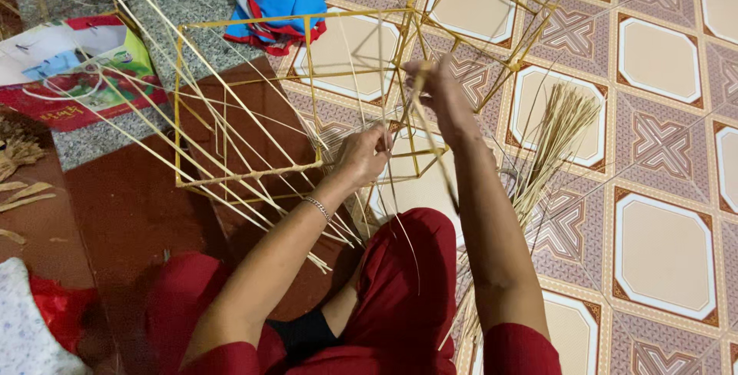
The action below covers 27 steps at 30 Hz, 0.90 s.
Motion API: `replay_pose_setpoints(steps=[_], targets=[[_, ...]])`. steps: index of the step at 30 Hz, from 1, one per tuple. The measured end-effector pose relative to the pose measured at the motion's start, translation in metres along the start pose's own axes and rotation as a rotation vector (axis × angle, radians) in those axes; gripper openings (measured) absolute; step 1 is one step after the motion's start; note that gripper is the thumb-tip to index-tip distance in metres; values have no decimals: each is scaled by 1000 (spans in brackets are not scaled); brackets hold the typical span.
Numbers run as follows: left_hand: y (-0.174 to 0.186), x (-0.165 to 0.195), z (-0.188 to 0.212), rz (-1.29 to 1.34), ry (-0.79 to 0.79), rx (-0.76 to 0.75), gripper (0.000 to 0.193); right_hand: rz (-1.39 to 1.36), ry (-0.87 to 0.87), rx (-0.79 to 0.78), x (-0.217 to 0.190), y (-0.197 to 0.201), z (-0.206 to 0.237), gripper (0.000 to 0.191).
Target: The person sits on the floor and assembles a bamboo star-shaped frame, tying thin bamboo strips across the frame with string by hand. They pull strips from a bundle on the floor, wrap and knot them around the frame joints, and reposition the frame as they work.
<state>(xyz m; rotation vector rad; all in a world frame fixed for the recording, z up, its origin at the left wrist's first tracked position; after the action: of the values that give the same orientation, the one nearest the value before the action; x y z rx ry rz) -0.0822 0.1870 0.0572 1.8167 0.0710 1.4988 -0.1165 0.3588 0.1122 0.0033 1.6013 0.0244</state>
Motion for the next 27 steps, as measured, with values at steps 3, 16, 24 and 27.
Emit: replay_pose_setpoints(steps=[3,16,24,27], targets=[[3,10,-2,-24,-42,18,15,444,33,45,6,1,-11,85],[-10,-12,-20,175,183,-216,23,270,221,529,45,0,132,45],[-11,-13,-20,183,326,-269,21,180,-38,300,121,-32,146,38],[-9,-8,-19,194,303,-277,22,-88,15,246,121,-36,147,47]])
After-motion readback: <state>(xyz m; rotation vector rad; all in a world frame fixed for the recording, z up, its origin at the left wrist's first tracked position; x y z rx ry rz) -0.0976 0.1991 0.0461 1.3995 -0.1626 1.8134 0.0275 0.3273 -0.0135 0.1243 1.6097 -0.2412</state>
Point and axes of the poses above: each hand's wrist, its own z-axis away from the middle knuckle, its own y-axis out of the back of the hand, x = y × z, the point moved 7 cm from there along -z, towards the middle knuckle, and after that the axes turned 3 degrees about -x, right-handed, at the moved point
